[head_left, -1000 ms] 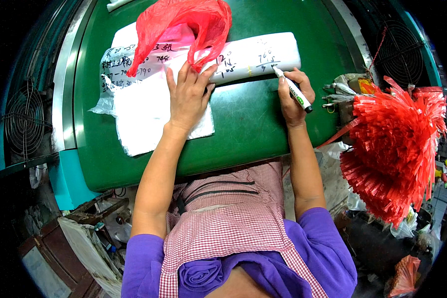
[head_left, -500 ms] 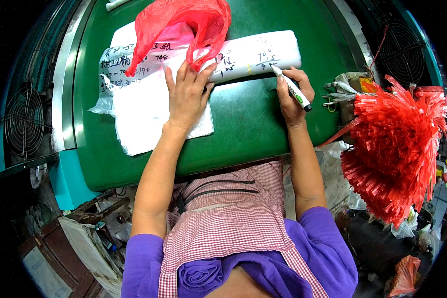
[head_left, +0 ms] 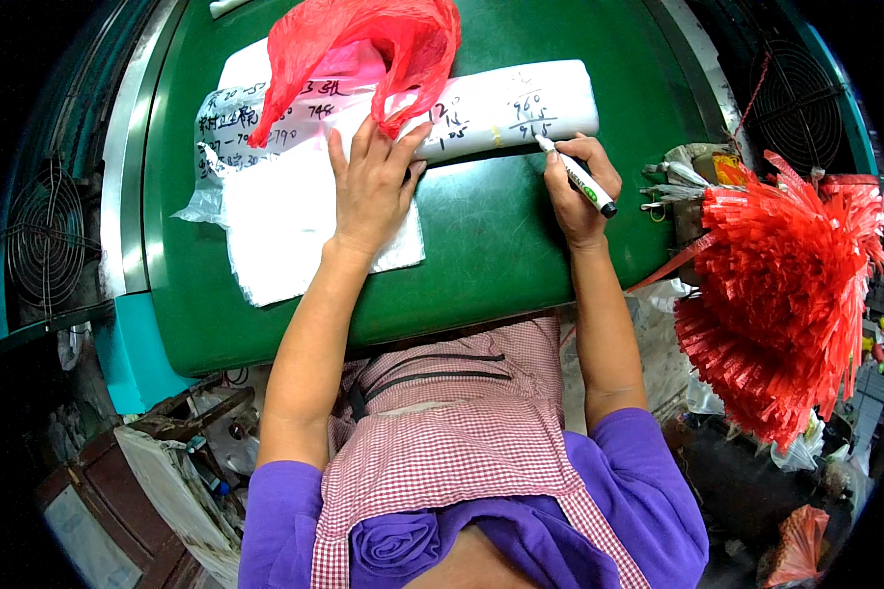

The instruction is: The person unpacks a white wrapped bundle from a red plastic bag and places it on a green table. They use a black marker to write numbers and text on the bundle and a separate white sheet of paper. Finally, the person places the labeled bundle back into the red bag and ties it.

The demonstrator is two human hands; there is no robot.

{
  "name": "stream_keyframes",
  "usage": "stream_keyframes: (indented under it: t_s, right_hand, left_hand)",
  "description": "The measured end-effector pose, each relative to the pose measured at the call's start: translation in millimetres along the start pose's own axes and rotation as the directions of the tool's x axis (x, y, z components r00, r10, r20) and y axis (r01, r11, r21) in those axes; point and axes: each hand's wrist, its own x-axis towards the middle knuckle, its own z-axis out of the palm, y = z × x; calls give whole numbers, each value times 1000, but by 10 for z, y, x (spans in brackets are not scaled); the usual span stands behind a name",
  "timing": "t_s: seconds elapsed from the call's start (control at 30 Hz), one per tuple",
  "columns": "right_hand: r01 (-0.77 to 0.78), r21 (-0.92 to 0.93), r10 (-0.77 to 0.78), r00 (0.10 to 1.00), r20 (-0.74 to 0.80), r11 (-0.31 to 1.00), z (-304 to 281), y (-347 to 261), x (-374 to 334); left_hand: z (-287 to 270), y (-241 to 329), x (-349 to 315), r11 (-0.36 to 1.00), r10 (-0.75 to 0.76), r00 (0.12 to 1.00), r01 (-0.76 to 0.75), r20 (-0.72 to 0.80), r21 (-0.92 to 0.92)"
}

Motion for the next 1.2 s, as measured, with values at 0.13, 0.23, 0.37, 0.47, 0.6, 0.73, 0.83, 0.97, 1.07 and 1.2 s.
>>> stream_keyframes:
  t_s: [0.13, 0.23, 0.37, 0.47, 0.6, 0.73, 0.83, 0.97, 1.07, 1.2]
  right_hand:
    - [-20, 26, 21, 999, -34, 999, 9, -50, 40]
    - [-78, 29, 79, 996, -44, 997, 4, -82, 17]
    - [-76, -27, 72, 990, -119, 997, -40, -110, -7]
    - [-235, 287, 260, 964, -50, 929, 24, -139, -68]
    - [-91, 259, 72, 994, 81, 962, 36, -298, -87]
    - [149, 263, -221, 937, 270, 953, 339, -675, -6]
    - [390, 168, -424, 798, 428, 905, 701, -1004, 164]
    - [505, -13, -386, 677, 627, 863, 1027, -1020, 252]
    - [516, -105, -328, 675, 660, 850, 919, -767, 315]
    - [429, -126, -268, 740, 617, 895, 570, -514, 536]
  left_hand:
    - [0, 1, -1, 1000, -1, 1000, 1, -7, -1]
    - [18, -15, -17, 1000, 6, 1000, -6, -17, -10]
    - [-92, -15, -8, 999, 21, 1000, -22, -21, -44]
    - [-355, 29, -104, 982, 24, 998, -36, -65, -188]
    - [-989, -191, -428, 977, -6, 997, -11, -81, -211]
    - [-1269, -848, -841, 953, -299, 947, 290, -115, -86]
    - [-1193, -1051, -1030, 917, -376, 920, 387, 115, -96]
    - [-1096, -732, -1102, 969, -216, 969, 228, 123, -95]
    - [-1152, -497, -1221, 971, -169, 968, 195, 186, -137]
    - [-1263, -247, -1311, 948, -50, 983, 103, 178, -302]
